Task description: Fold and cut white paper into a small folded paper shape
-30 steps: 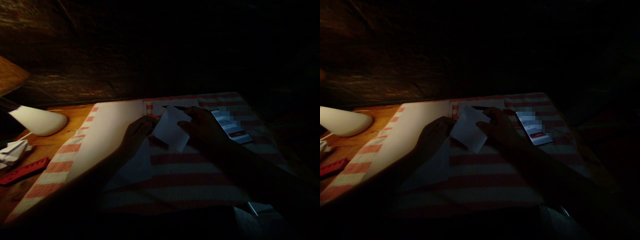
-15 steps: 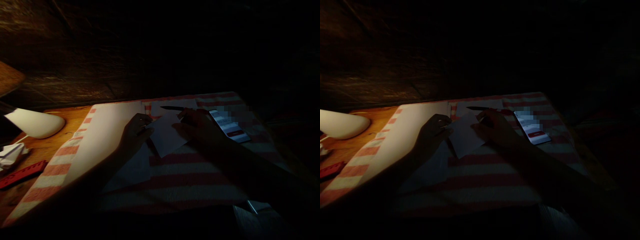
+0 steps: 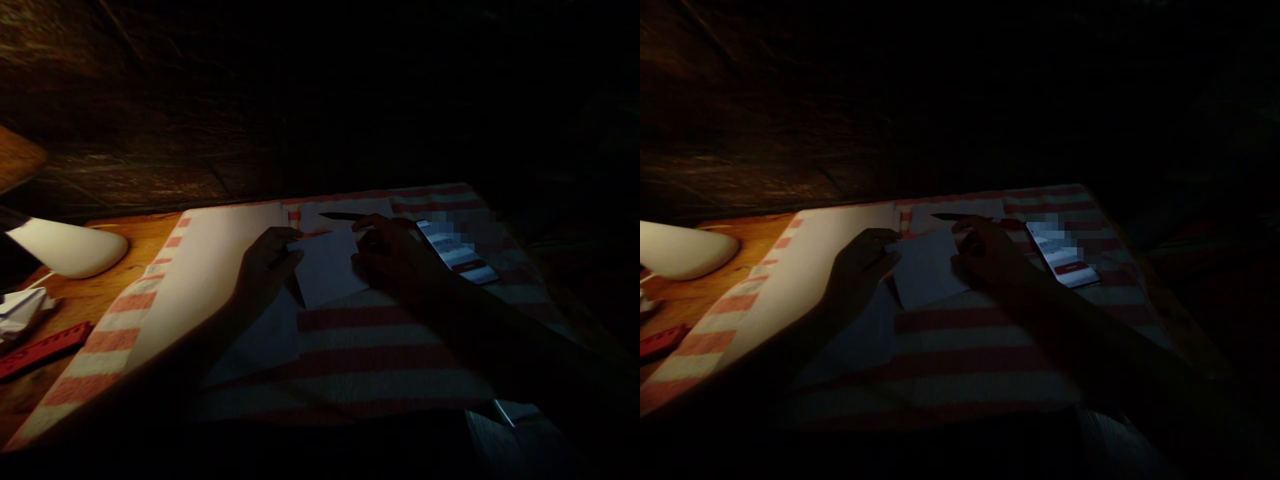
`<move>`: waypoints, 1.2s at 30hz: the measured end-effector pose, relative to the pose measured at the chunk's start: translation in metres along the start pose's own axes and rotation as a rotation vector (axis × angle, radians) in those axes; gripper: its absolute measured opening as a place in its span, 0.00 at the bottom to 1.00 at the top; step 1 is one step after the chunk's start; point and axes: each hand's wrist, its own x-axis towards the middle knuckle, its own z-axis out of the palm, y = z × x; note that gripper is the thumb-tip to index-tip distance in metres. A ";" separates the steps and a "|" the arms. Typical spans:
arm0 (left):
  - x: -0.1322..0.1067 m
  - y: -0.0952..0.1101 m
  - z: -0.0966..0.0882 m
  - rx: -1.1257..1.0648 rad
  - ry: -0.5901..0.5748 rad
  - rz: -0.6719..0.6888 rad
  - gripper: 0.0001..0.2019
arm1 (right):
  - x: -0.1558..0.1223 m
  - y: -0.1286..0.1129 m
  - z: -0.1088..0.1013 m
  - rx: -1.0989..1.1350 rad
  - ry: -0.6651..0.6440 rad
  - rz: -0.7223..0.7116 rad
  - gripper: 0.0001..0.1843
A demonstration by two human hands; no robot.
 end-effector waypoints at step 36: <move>0.001 0.000 0.002 0.075 0.005 -0.007 0.11 | -0.008 0.005 0.009 -0.231 0.044 -0.197 0.22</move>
